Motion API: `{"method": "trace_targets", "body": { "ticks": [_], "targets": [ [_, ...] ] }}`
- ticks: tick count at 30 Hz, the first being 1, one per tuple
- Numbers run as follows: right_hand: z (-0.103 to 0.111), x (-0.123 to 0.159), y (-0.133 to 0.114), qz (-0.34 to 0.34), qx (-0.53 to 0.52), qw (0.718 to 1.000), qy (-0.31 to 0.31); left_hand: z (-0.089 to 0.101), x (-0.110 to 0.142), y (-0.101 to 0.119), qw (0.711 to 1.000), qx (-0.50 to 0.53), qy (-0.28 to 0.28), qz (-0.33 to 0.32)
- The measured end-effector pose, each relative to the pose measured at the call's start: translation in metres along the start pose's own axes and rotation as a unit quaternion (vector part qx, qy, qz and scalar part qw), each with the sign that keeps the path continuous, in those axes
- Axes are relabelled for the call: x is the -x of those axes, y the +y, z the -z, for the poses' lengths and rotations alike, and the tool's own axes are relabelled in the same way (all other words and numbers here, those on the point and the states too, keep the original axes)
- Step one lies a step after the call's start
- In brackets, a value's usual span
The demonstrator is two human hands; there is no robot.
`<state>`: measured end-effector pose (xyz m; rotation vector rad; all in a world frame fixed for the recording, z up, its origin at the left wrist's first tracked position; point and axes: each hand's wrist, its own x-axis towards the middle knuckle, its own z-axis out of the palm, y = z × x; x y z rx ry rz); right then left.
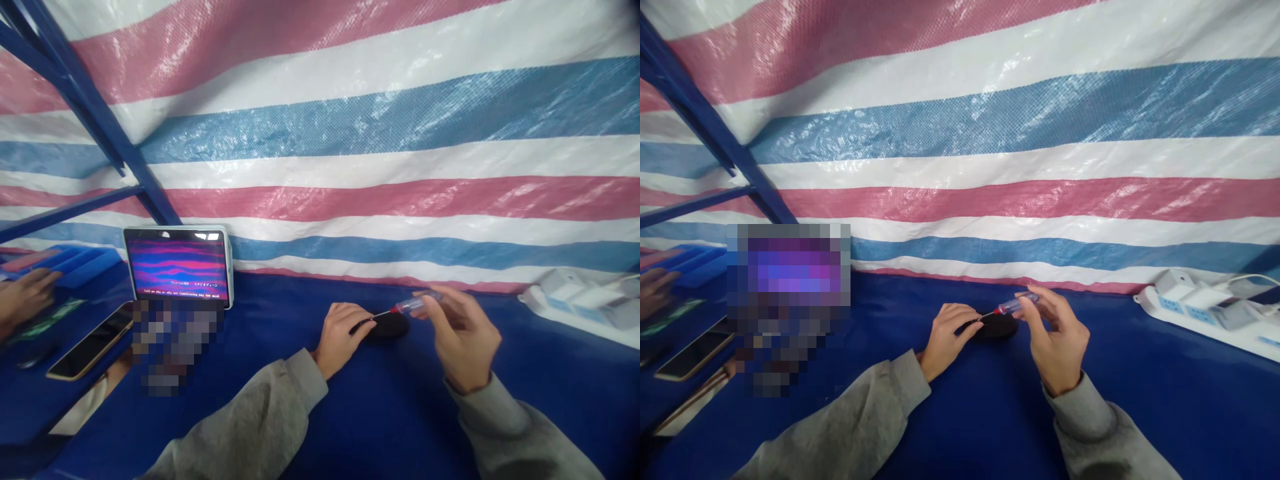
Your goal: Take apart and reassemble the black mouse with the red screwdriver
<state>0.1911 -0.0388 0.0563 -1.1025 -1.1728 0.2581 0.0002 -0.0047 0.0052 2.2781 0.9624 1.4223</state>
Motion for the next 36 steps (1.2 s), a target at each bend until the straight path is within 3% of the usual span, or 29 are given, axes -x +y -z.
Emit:
{"method": "trace_targets", "body": {
  "ticks": [25, 31, 36],
  "targets": [
    [0.001, -0.002, -0.001, 0.03, 0.014, 0.999, -0.013, 0.003, -0.001, 0.004, 1.0, 0.009, 0.01, -0.006],
    [0.004, -0.009, -0.004, 0.027, 0.021, 0.998, 0.052, 0.004, -0.001, 0.004, 1.0, 0.016, 0.016, -0.009],
    [0.003, -0.01, -0.004, 0.015, 0.011, 0.999, 0.043, 0.004, -0.001, 0.004, 1.0, 0.018, 0.023, -0.01]
  ]
}}
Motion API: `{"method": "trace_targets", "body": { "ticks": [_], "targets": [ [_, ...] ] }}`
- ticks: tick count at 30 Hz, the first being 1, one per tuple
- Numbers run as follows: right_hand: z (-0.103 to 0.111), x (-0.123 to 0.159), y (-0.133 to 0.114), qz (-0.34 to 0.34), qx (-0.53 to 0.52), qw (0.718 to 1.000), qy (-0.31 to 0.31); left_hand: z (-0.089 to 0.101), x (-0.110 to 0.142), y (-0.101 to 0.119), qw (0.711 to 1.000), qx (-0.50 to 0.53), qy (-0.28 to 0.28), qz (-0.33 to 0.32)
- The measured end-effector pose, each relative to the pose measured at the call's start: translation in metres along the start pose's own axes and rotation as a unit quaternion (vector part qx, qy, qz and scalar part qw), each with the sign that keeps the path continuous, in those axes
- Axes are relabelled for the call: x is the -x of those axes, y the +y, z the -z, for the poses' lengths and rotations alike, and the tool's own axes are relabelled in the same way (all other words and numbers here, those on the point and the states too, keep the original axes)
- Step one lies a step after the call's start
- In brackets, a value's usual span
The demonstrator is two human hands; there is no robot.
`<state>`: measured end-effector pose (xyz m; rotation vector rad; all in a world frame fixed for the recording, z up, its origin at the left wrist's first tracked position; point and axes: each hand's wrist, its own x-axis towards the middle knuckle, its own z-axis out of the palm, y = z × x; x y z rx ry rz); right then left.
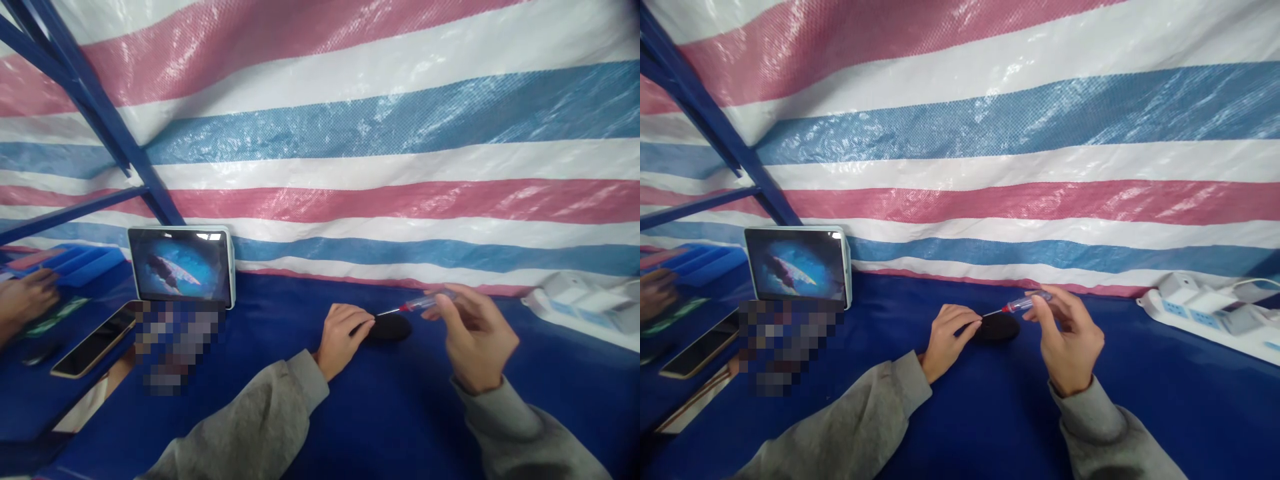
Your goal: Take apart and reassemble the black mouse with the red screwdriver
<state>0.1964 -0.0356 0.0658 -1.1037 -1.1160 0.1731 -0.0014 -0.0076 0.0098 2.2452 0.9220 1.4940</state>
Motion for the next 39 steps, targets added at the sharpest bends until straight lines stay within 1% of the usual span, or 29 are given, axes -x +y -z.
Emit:
{"method": "trace_targets", "body": {
  "ticks": [12, 20, 23, 25, 29, 32, 35, 39],
  "targets": [
    [-0.002, 0.006, 0.001, 0.008, -0.014, 0.999, -0.033, 0.0, 0.0, 0.0, 1.0, -0.011, -0.002, 0.013],
    [0.0, 0.006, -0.001, 0.024, 0.011, 0.998, -0.054, 0.0, 0.002, -0.001, 1.0, -0.011, -0.012, 0.006],
    [0.0, 0.008, -0.001, 0.023, 0.013, 0.998, -0.053, 0.0, 0.002, 0.0, 1.0, -0.017, -0.012, -0.006],
    [0.0, 0.01, 0.0, 0.034, 0.021, 0.998, -0.057, 0.0, 0.001, 0.001, 1.0, -0.018, -0.009, -0.013],
    [-0.002, 0.017, 0.0, 0.069, 0.046, 0.992, -0.09, 0.0, 0.001, 0.002, 1.0, -0.012, -0.003, -0.012],
    [-0.003, 0.021, 0.0, 0.079, 0.062, 0.99, -0.103, -0.001, 0.001, 0.002, 1.0, -0.013, -0.011, -0.015],
    [-0.004, 0.024, -0.002, 0.082, 0.068, 0.99, -0.096, -0.001, 0.002, 0.002, 1.0, -0.014, -0.021, -0.014],
    [-0.004, 0.025, 0.001, 0.085, 0.066, 0.992, -0.06, -0.001, 0.002, 0.003, 1.0, -0.008, -0.025, -0.008]
  ]
}}
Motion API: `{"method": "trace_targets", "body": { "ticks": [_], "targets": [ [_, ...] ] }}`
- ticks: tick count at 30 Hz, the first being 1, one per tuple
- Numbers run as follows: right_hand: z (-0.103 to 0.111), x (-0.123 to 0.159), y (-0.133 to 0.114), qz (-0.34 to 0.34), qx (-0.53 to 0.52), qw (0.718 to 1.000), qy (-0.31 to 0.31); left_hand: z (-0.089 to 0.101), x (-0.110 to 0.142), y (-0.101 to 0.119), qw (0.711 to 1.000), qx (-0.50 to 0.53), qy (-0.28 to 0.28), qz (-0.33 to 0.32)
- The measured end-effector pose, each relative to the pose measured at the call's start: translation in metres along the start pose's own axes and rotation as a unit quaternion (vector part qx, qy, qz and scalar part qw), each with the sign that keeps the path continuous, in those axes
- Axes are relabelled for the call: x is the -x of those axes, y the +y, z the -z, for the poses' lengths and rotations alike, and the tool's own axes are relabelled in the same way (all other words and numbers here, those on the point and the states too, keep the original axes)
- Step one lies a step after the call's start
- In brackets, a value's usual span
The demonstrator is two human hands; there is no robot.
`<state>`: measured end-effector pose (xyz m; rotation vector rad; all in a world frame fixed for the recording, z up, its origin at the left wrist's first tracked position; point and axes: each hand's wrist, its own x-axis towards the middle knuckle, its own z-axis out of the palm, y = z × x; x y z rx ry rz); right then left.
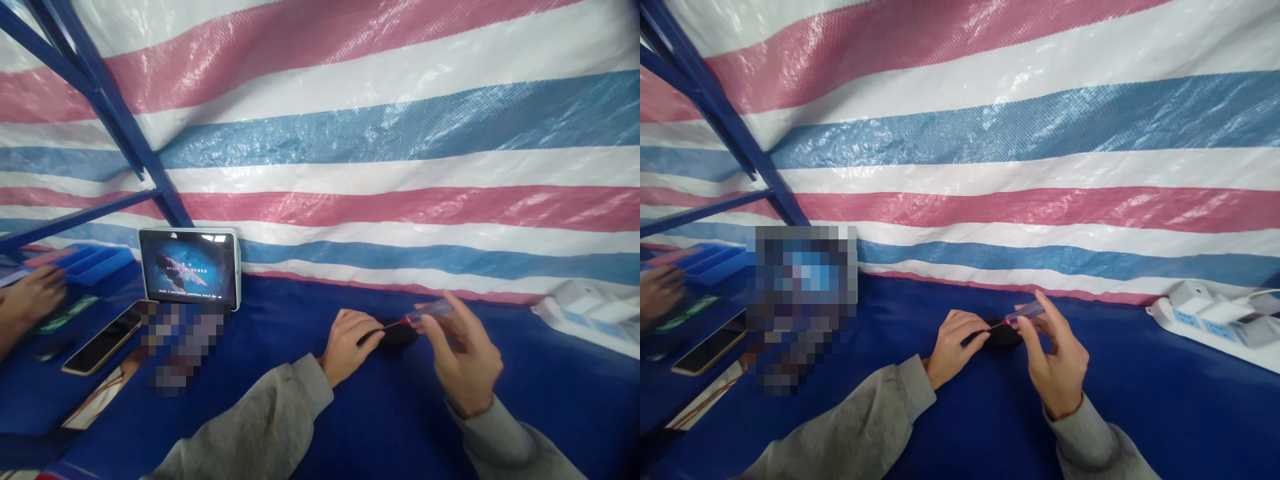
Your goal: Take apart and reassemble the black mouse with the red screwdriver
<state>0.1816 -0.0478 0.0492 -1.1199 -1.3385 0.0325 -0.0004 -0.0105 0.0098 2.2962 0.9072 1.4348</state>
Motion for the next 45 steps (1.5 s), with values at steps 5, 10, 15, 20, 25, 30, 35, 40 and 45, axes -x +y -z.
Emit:
{"method": "trace_targets", "body": {
  "ticks": [5, 10, 15, 20, 25, 30, 35, 40, 45],
  "targets": [
    [0.006, -0.003, 0.015, -0.024, 0.051, 0.994, 0.091, -0.005, 0.0, -0.004, 0.997, -0.037, -0.062, -0.023],
    [0.016, -0.01, 0.025, 0.056, 0.134, 0.986, 0.083, -0.011, 0.003, -0.011, 0.98, -0.09, -0.167, -0.065],
    [0.019, -0.011, 0.031, 0.108, 0.168, 0.979, 0.032, -0.01, 0.003, -0.011, 0.978, -0.094, -0.176, -0.062],
    [0.018, -0.011, 0.033, 0.16, 0.173, 0.972, -0.013, -0.009, 0.003, -0.01, 0.977, -0.094, -0.182, -0.062],
    [0.018, -0.012, 0.032, 0.164, 0.168, 0.972, -0.026, -0.009, 0.003, -0.009, 0.978, -0.093, -0.175, -0.065],
    [0.016, -0.013, 0.032, 0.182, 0.177, 0.967, -0.037, -0.01, 0.004, -0.011, 0.977, -0.097, -0.176, -0.068],
    [0.014, -0.012, 0.034, 0.197, 0.187, 0.961, -0.043, -0.01, 0.004, -0.011, 0.977, -0.1, -0.178, -0.066],
    [0.014, -0.012, 0.034, 0.211, 0.205, 0.955, -0.047, -0.01, 0.004, -0.012, 0.973, -0.11, -0.192, -0.065],
    [0.012, -0.015, 0.027, 0.218, 0.204, 0.954, -0.006, -0.012, 0.006, -0.014, 0.972, -0.109, -0.194, -0.072]
  ]
}}
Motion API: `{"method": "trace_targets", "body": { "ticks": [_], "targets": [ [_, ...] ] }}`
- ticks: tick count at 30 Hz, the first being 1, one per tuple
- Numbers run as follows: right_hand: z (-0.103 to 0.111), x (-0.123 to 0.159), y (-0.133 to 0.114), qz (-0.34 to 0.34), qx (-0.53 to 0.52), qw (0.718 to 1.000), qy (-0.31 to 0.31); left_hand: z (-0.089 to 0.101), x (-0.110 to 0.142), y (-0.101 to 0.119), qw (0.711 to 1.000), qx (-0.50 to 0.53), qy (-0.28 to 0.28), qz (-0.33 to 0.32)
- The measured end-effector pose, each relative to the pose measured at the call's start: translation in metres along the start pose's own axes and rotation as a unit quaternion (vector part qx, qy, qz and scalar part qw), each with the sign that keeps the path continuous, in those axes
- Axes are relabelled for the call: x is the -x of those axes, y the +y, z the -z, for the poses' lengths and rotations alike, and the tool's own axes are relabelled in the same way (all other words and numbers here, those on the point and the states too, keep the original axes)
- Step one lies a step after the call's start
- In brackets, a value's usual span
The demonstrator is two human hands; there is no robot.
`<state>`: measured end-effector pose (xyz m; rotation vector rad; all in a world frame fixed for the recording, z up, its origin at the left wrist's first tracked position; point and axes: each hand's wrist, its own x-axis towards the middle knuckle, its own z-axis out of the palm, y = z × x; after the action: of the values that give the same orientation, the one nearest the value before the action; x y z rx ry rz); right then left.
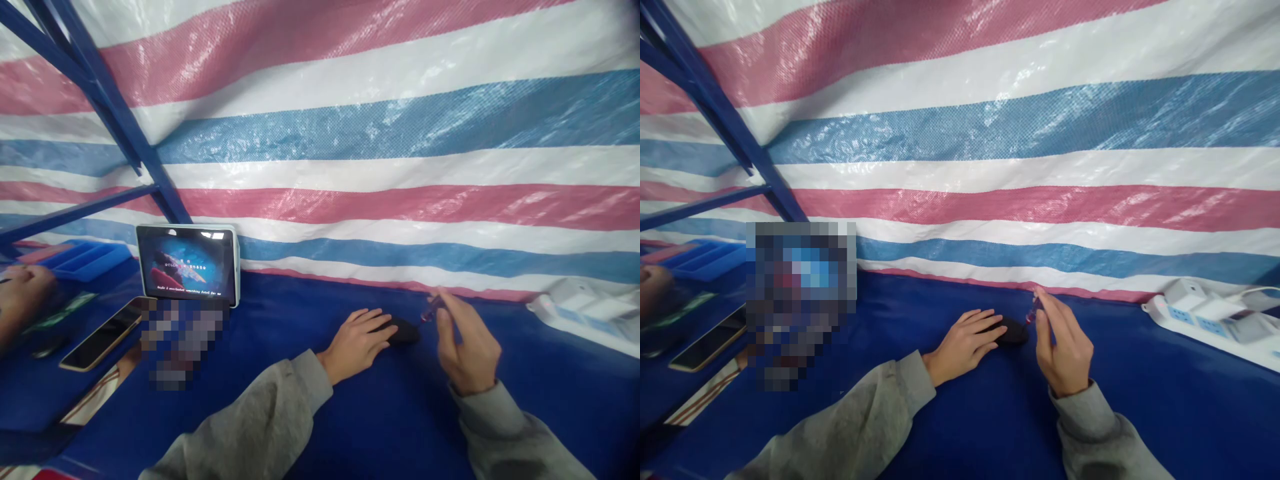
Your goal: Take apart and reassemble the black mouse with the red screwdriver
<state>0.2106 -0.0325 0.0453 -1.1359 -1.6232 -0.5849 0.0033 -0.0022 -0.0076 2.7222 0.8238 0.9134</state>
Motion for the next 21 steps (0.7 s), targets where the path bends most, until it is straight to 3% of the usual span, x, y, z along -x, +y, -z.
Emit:
{"method": "trace_targets", "body": {
  "ticks": [3, 6, 10, 16, 21],
  "targets": [
    [0.0, -0.005, -0.006, -0.033, -0.005, 0.999, 0.042, 0.0, 0.0, 0.0, 1.0, 0.001, -0.001, 0.0],
    [0.0, -0.007, -0.011, -0.064, -0.035, 0.996, 0.046, 0.002, 0.0, 0.001, 1.0, 0.006, 0.001, 0.0],
    [0.003, -0.003, -0.011, -0.065, -0.029, 0.995, 0.065, 0.004, 0.0, 0.002, 1.0, 0.014, 0.005, -0.001],
    [0.003, 0.011, -0.011, -0.069, -0.07, 0.995, 0.025, 0.004, 0.0, 0.002, 1.0, 0.019, 0.003, -0.016],
    [-0.001, 0.02, -0.008, -0.059, -0.071, 0.994, 0.057, 0.004, 0.0, 0.002, 1.0, 0.017, -0.001, -0.015]
  ]
}}
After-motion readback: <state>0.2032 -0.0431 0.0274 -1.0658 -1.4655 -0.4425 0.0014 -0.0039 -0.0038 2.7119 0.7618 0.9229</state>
